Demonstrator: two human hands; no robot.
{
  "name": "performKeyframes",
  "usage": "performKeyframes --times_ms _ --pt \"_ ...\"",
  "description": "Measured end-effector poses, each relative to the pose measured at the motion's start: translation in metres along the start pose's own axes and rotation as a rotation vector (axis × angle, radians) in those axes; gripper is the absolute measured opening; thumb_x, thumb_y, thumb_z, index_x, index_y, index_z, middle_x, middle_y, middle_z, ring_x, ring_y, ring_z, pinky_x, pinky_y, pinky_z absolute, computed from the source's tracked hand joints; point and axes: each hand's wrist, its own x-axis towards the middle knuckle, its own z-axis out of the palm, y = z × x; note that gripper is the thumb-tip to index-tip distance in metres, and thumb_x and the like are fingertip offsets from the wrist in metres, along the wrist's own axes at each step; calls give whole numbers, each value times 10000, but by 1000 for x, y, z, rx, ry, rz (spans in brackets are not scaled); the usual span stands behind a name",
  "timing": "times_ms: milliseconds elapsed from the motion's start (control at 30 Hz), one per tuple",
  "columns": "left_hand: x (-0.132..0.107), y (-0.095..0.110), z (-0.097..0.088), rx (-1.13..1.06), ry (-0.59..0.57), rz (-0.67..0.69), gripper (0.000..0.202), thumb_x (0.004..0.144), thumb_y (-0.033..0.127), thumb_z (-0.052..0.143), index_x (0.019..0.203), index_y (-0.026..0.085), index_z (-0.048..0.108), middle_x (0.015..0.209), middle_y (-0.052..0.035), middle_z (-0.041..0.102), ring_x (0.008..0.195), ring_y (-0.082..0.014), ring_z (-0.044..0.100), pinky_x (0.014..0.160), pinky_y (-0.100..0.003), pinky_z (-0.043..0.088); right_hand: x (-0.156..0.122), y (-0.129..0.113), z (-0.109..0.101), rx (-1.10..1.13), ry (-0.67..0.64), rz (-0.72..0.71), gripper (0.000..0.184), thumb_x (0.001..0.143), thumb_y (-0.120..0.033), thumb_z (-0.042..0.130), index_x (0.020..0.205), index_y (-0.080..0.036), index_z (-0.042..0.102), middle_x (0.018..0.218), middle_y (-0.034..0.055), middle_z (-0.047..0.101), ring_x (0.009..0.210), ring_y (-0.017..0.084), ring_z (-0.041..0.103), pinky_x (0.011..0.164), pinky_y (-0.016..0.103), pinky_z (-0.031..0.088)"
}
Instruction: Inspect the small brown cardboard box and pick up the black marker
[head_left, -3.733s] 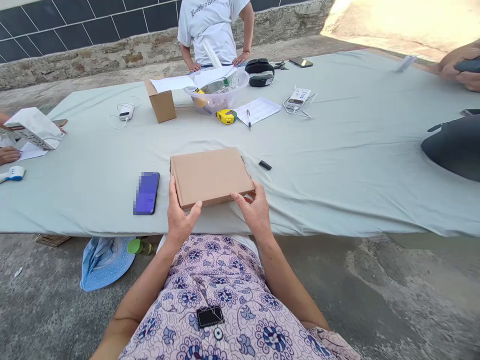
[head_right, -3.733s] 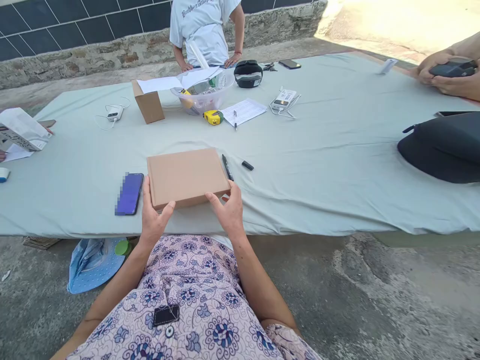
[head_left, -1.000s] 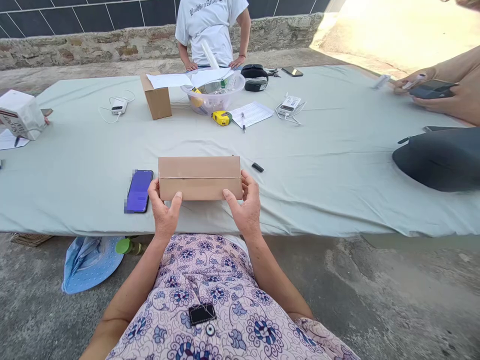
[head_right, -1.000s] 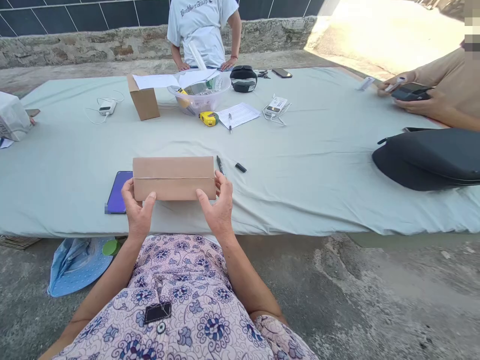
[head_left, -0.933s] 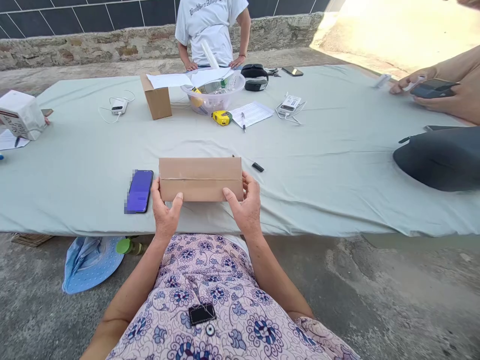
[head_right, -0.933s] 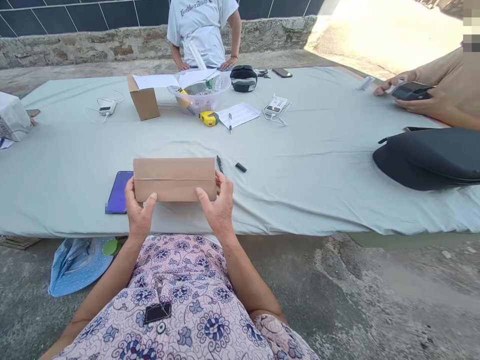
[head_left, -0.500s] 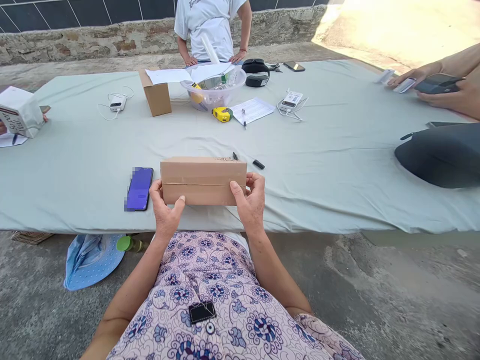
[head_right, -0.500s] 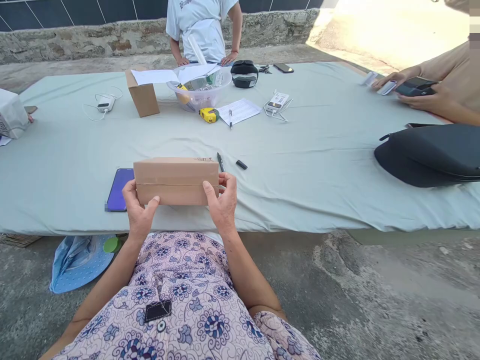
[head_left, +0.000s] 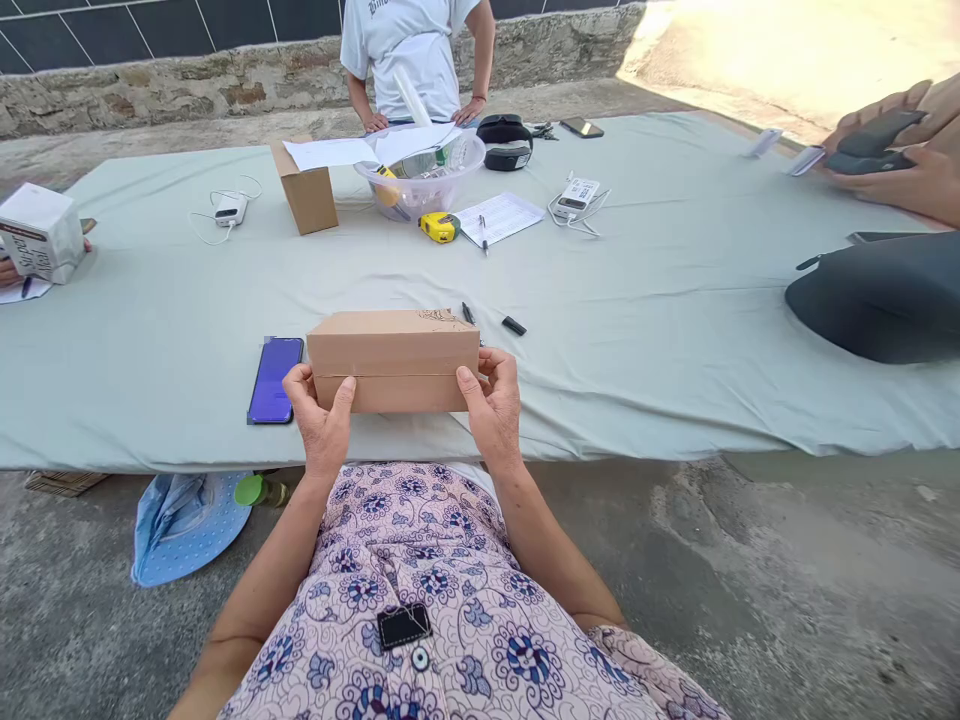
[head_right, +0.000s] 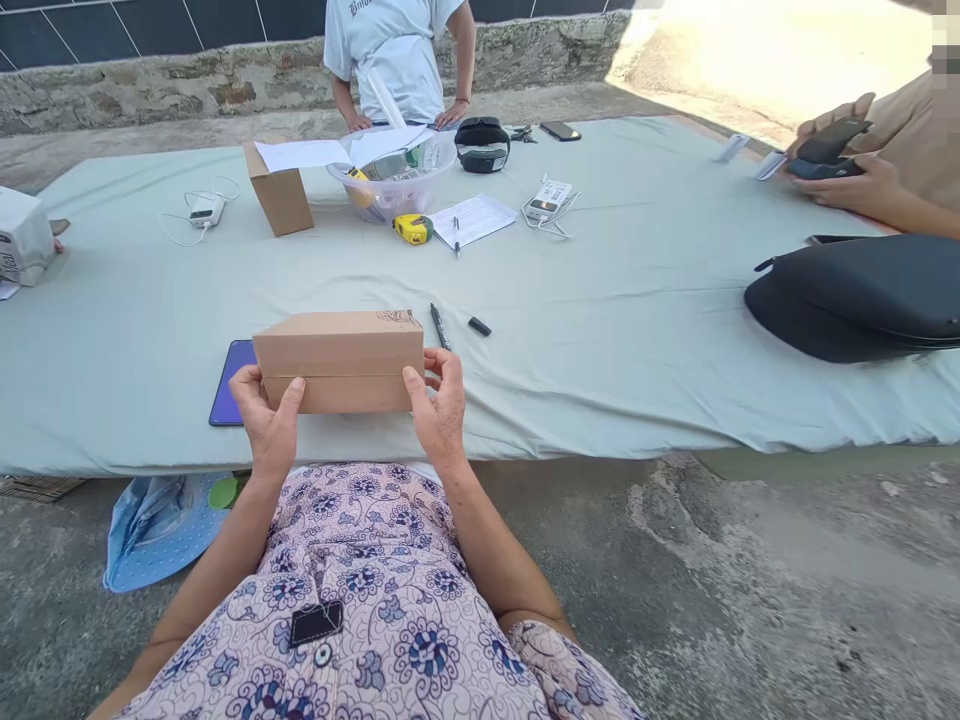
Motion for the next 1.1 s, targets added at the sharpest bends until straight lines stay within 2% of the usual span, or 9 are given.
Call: performKeyframes --times_ms 167,300,433,533,633,733,900,1000,1100 --pt "3 -10 -1 -62 50 -53 574 773 516 826 1076 233 429 1088 -44 564 1038 -183 621 917 -313 501 0 8 1 74 -34 3 315 911 -449 657 1149 -276 543 1214 82 646 1140 226 649 945 421 571" --pt "5 -15 -3 -68 64 -64 534 785 488 804 1061 242 418 1035 -25 565 976 -169 617 874 -300 491 -3 12 2 73 -46 30 312 873 -428 678 1104 -273 536 1153 66 653 1118 219 653 945 404 570" --pt "5 -19 -6 -38 59 -23 500 813 446 759 1147 234 454 1132 -62 563 1046 -190 613 925 -318 493 -2 5 0 20 -55 23 284 910 -521 638 938 -261 528 971 31 629 925 192 633 837 360 564" --pt "6 -23 -10 -23 48 -8 524 815 450 743 1209 231 477 1220 -97 575 1143 -229 613 987 -350 497 1 -4 -5 -8 -120 26 388 951 -607 571 802 -259 486 779 -7 548 732 165 545 712 327 528" --pt "9 -28 -13 -53 40 -17 540 831 511 724 1231 226 499 1241 -116 617 1182 -253 620 1019 -376 498 2 -9 -7 -20 -186 49 451 937 -653 575 745 -257 474 710 -21 505 684 161 505 694 329 512" --pt "16 -30 -17 -110 23 -84 621 838 645 695 1259 236 495 1319 -136 629 1252 -276 613 1043 -397 505 1 -11 -7 -28 -262 41 458 904 -655 617 724 -251 496 720 -14 545 721 171 538 745 349 522" --pt "27 -28 -20 -105 -4 -232 828 729 757 775 1315 269 454 1323 -144 620 1211 -277 622 911 -369 561 -6 -11 -5 -31 -389 42 471 854 -663 692 707 -248 523 724 -12 590 727 176 549 770 360 518" --pt "28 -27 -18 -68 7 -258 846 718 721 805 1333 290 416 1288 -130 614 1171 -260 617 832 -344 562 -11 -12 -2 0 -417 69 501 840 -696 703 709 -248 519 715 -18 592 705 167 549 746 347 521" --pt "27 -26 -13 -74 50 -283 798 694 646 831 1263 290 398 1262 -114 594 1126 -252 610 764 -321 545 -12 -14 -1 12 -428 55 522 831 -717 708 703 -246 523 701 -19 591 695 165 553 734 341 525"
